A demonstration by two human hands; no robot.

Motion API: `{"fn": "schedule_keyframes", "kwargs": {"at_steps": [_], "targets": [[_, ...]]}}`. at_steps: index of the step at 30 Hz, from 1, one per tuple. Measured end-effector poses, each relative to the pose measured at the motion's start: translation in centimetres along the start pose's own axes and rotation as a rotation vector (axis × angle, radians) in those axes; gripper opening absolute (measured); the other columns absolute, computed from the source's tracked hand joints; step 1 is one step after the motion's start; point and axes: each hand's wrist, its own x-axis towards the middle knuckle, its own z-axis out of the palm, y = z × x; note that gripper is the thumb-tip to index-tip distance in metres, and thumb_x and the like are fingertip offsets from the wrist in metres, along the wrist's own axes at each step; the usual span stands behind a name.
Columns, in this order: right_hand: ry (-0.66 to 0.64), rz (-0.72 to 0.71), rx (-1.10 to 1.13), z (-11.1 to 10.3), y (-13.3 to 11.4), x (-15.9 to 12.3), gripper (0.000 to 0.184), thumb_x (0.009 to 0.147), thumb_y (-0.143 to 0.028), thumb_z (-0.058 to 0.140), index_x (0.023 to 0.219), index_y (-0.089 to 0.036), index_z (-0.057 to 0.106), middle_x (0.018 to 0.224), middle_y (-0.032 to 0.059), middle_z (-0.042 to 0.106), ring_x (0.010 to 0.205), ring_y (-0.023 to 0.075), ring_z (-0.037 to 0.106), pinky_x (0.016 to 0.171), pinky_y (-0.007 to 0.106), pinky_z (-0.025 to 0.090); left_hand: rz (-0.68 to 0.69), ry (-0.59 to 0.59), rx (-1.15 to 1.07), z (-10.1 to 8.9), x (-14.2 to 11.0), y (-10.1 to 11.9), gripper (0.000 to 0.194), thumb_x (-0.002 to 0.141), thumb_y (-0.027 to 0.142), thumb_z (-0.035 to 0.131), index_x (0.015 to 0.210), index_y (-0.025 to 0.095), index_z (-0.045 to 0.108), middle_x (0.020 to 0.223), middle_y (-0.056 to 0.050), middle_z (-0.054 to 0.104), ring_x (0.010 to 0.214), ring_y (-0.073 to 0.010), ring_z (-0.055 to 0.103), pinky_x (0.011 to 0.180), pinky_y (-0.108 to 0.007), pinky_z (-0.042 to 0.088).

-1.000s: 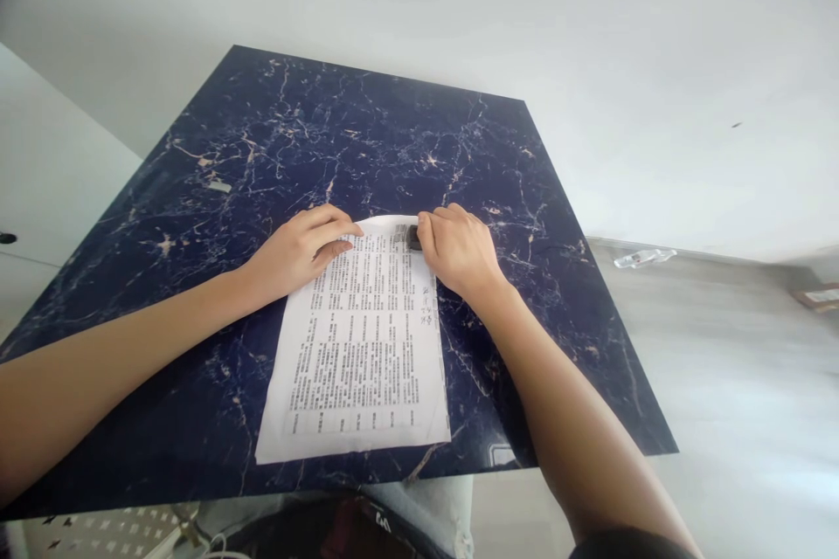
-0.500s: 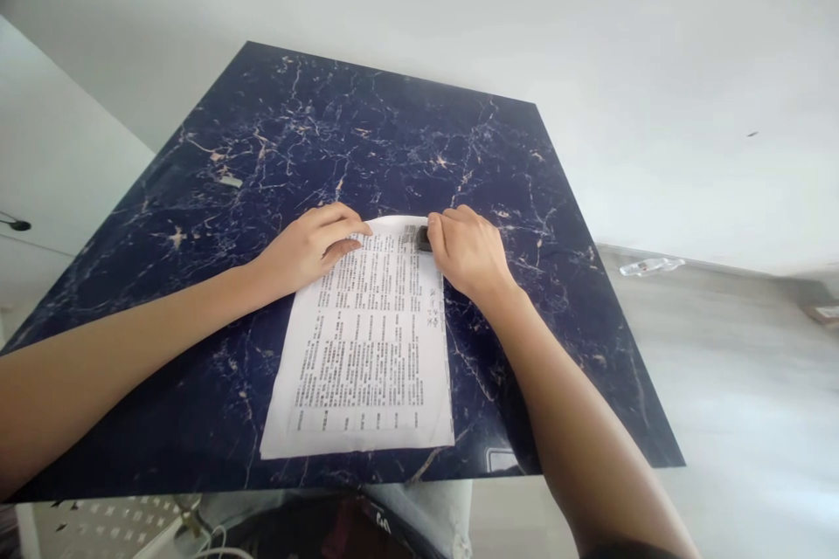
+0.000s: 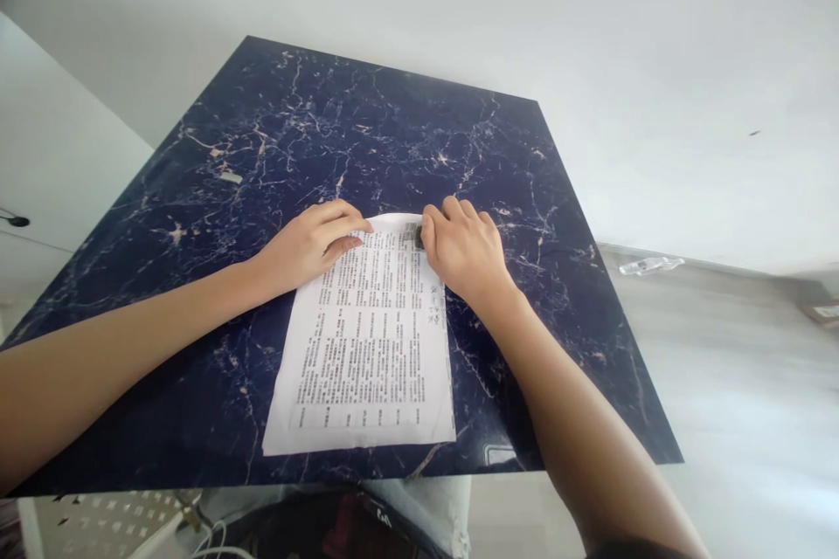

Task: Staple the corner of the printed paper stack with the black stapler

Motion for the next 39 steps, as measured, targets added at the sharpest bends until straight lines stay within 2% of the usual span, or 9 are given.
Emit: {"fn": "schedule_keyframes", "kwargs": {"at_steps": [5,11,14,17,24,28,33,36,39], "targets": [[0.024,-0.028,-0.057,0.4,-0.4,-0.2,0.046,0.112,-0.035,0.022,0.104,-0.021,0.065,0.101,0.0134,0.065,0.090,0.0288,0.054,0.073,0.039,0.032,-0.025,-0.007,0.009,0.0,0.0,0.0,0.024,0.104,0.012,0.053,0.120,0.021,0.069,0.116,-0.009,0.069,0.107,-0.0243,0.067,0.095,-0.045,0.053],[0.028,-0.018,-0.025,0.6,-0.5,0.0,0.049,0.111,-0.038,0.023,0.095,-0.021,0.066,0.094,0.0136,0.067,0.092,0.0292,0.055,0.077,0.040,0.035,-0.029,-0.020,0.026,0.0,0.0,-0.1,0.024,0.104,0.013,0.054,0.121,0.021,0.069,0.117,-0.009,0.069,0.110,-0.0248,0.067,0.096,-0.045,0.052],[-0.045,-0.088,0.122,0.0,0.9,0.0,0.043,0.112,-0.042,0.027,0.098,-0.022,0.063,0.097,0.0109,0.069,0.093,0.0272,0.058,0.077,0.038,0.037,-0.028,-0.026,0.048,0.0,0.0,-0.2,0.025,0.105,0.014,0.054,0.122,0.021,0.069,0.118,-0.009,0.069,0.110,-0.0249,0.067,0.097,-0.046,0.052],[-0.127,-0.144,0.303,-0.5,2.6,-0.3,0.029,0.107,-0.048,0.045,0.111,-0.023,0.059,0.104,0.0081,0.070,0.090,0.0244,0.060,0.074,0.036,0.040,-0.031,-0.044,0.061,0.0,-0.1,-0.3,0.024,0.105,0.014,0.054,0.123,0.021,0.068,0.120,-0.009,0.069,0.111,-0.0249,0.066,0.097,-0.046,0.052],[-0.136,0.039,0.274,-0.8,4.8,-0.9,0.019,0.099,-0.041,0.057,0.107,-0.024,0.057,0.097,0.0073,0.070,0.079,0.0229,0.060,0.065,0.033,0.036,-0.011,-0.036,0.034,0.1,-0.1,-0.6,0.023,0.105,0.016,0.055,0.124,0.019,0.069,0.120,-0.010,0.068,0.109,-0.0245,0.064,0.098,-0.048,0.053],[-0.146,0.225,0.236,-1.0,8.0,-1.2,0.025,0.098,-0.047,0.058,0.102,-0.023,0.057,0.090,0.0091,0.070,0.072,0.0238,0.060,0.061,0.033,0.035,0.007,-0.018,0.089,0.1,-0.2,-0.8,0.022,0.105,0.021,0.057,0.117,0.021,0.075,0.125,-0.011,0.066,0.113,-0.0266,0.060,0.101,-0.052,0.051],[-0.148,0.313,0.200,-0.8,12.1,-2.4,0.040,0.087,-0.042,0.072,0.118,-0.020,0.057,0.096,0.0128,0.072,0.080,0.0293,0.065,0.063,0.035,0.042,0.040,-0.023,0.102,-0.3,-0.4,-0.4,0.022,0.104,0.031,0.061,0.114,0.023,0.079,0.107,-0.009,0.066,0.098,-0.0241,0.062,0.091,-0.047,0.054],[-0.116,0.380,0.229,-0.9,11.9,-2.4,0.037,0.086,-0.036,0.072,0.118,-0.020,0.062,0.091,0.0116,0.073,0.075,0.0288,0.066,0.063,0.036,0.045,0.057,-0.110,0.088,-0.4,-0.5,0.0,0.030,0.102,0.039,0.063,0.124,0.023,0.076,0.118,-0.010,0.069,0.109,-0.0270,0.064,0.102,-0.052,0.051],[0.076,0.405,0.358,-1.6,8.8,-1.8,0.033,0.093,-0.034,0.068,0.123,-0.019,0.064,0.101,0.0141,0.076,0.085,0.0303,0.070,0.068,0.041,0.052,0.010,-0.178,0.097,-0.4,-0.4,0.1,0.053,0.098,0.054,0.067,0.141,0.023,0.068,0.142,-0.015,0.063,0.132,-0.0351,0.057,0.116,-0.062,0.040]]}}
